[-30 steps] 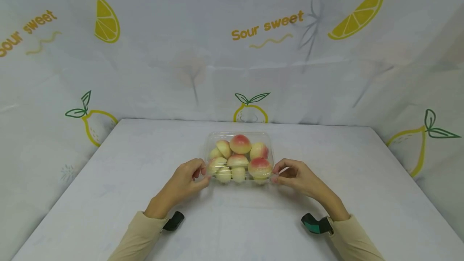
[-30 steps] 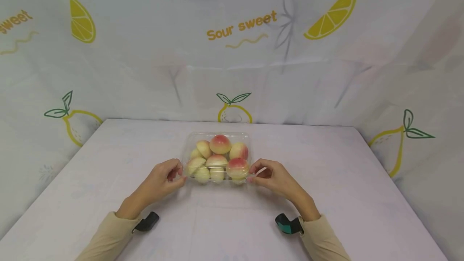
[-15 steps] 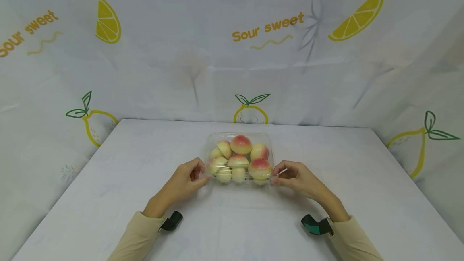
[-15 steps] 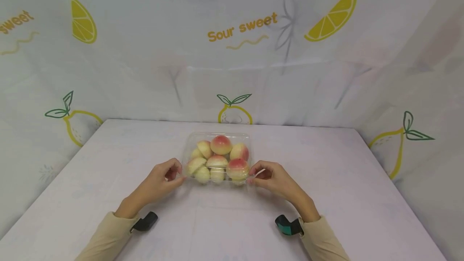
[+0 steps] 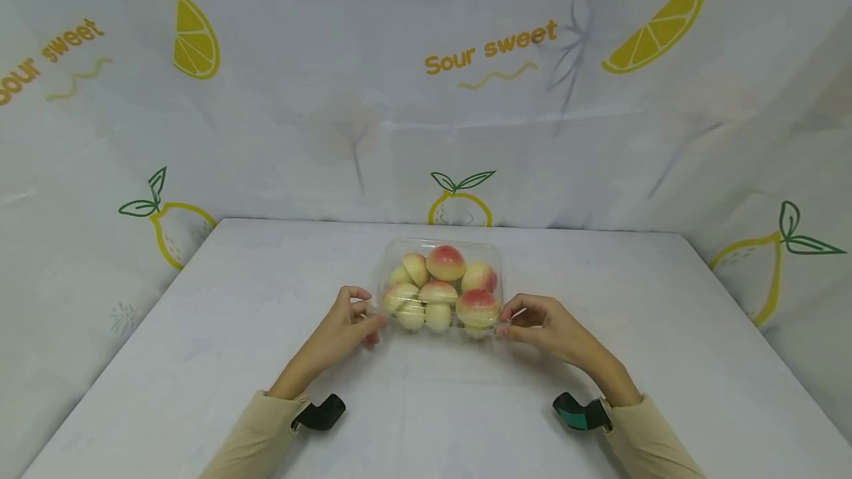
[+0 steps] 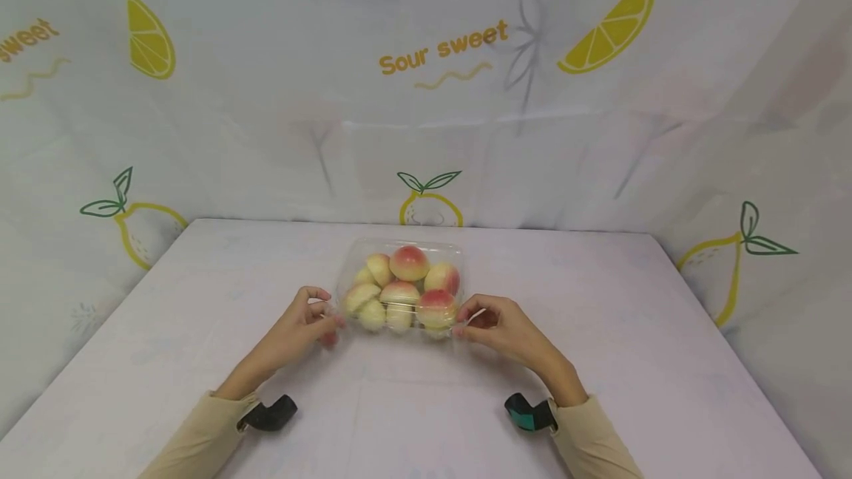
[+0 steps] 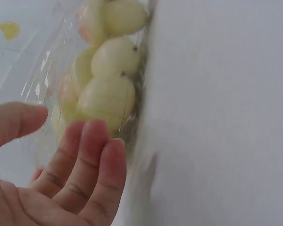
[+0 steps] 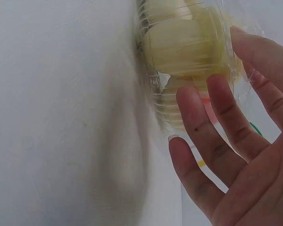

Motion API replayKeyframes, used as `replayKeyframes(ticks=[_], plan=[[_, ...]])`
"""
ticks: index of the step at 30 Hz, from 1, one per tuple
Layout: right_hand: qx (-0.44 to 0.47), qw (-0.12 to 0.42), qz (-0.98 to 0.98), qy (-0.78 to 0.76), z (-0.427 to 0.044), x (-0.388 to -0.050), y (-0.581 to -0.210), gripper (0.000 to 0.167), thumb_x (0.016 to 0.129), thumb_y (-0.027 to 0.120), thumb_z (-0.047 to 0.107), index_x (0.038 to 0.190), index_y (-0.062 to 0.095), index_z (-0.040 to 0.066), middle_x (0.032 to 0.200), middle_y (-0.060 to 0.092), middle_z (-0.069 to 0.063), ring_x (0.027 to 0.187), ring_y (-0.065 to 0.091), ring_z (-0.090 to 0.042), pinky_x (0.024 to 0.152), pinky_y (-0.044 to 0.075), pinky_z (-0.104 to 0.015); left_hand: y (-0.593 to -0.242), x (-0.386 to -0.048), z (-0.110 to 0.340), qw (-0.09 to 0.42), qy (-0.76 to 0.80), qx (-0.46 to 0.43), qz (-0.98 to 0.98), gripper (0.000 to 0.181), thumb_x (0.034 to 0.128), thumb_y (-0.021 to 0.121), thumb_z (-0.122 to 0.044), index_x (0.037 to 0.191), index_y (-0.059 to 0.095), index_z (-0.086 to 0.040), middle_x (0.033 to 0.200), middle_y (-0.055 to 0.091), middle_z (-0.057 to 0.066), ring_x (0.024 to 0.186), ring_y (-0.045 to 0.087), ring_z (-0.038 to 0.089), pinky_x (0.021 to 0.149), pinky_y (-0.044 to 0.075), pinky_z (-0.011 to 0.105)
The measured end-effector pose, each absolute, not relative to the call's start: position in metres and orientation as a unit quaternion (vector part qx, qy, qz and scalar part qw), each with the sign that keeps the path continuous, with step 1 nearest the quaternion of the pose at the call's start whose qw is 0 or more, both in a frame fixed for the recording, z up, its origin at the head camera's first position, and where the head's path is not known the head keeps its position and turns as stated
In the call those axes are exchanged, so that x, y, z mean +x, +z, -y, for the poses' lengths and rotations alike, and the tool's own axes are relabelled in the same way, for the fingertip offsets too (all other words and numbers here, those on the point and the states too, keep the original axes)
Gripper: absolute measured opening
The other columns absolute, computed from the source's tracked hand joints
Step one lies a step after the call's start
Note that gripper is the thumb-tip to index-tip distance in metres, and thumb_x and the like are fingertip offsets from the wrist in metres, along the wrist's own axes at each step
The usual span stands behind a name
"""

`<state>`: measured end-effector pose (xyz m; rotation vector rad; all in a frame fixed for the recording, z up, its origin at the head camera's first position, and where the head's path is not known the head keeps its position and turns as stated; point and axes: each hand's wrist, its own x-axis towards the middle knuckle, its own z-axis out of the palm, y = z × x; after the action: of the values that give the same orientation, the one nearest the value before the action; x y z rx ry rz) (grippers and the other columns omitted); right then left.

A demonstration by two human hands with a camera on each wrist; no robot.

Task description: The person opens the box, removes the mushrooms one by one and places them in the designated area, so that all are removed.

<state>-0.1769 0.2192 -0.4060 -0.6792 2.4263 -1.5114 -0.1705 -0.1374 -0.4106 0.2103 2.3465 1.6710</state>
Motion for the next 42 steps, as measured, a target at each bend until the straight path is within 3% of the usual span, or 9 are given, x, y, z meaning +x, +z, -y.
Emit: replayKeyframes(ticks=[12, 21, 28, 34, 42], plan=[[-0.228, 0.101, -0.820, -0.515, -0.216, -0.177, -0.407, 0.014, 0.088, 0.075, 0.013, 0.096, 0.065, 0.004, 0.093, 0.067, -0.001, 0.086, 0.069, -0.014, 0.074, 0.056, -0.025, -0.413, -0.169, 0.125, 0.104, 0.683, 0.000, -0.723, 0.042, 0.0936, 0.056, 0.000, 0.130, 0.036, 0.001, 0.082, 0.064, 0.001, 0.064, 0.062, 0.011, 0.068, 0.056, 0.026], [-0.227, 0.102, -0.821, -0.514, -0.217, -0.177, -0.407, 0.015, 0.088, 0.075, 0.013, 0.095, 0.065, 0.004, 0.092, 0.069, -0.003, 0.086, 0.070, -0.015, 0.075, 0.056, -0.025, -0.416, -0.172, 0.132, 0.127, 0.698, 0.022, -0.705, 0.055, 0.0959, 0.057, -0.002, 0.145, 0.034, -0.001, 0.084, 0.064, -0.001, 0.069, 0.062, 0.011, 0.073, 0.057, 0.028], [-0.226, 0.100, -0.824, -0.510, -0.217, -0.177, -0.407, 0.014, 0.089, 0.074, 0.013, 0.095, 0.064, 0.005, 0.093, 0.068, -0.004, 0.088, 0.069, -0.013, 0.076, 0.056, -0.025, -0.419, -0.175, 0.135, 0.157, 0.723, 0.009, -0.673, 0.051, 0.0953, 0.059, -0.004, 0.139, 0.034, 0.003, 0.082, 0.064, -0.003, 0.068, 0.063, 0.009, 0.073, 0.057, 0.028], [-0.225, 0.097, -0.828, -0.505, -0.217, -0.177, -0.407, 0.014, 0.089, 0.075, 0.015, 0.095, 0.065, 0.006, 0.095, 0.068, -0.005, 0.089, 0.069, -0.014, 0.077, 0.056, -0.024, -0.419, -0.175, 0.136, 0.153, 0.717, 0.020, -0.680, 0.050, 0.0953, 0.061, -0.005, 0.140, 0.040, 0.000, 0.082, 0.066, -0.004, 0.070, 0.065, 0.010, 0.072, 0.058, 0.028], [-0.228, 0.098, -0.823, -0.511, -0.217, -0.177, -0.408, 0.013, 0.090, 0.072, 0.013, 0.096, 0.064, 0.005, 0.097, 0.066, -0.007, 0.089, 0.069, -0.016, 0.076, 0.055, -0.025, -0.419, -0.174, 0.135, 0.157, 0.713, 0.024, -0.683, 0.041, 0.0934, 0.059, -0.001, 0.130, 0.041, -0.001, 0.080, 0.065, -0.002, 0.072, 0.066, 0.011, 0.072, 0.057, 0.028]])
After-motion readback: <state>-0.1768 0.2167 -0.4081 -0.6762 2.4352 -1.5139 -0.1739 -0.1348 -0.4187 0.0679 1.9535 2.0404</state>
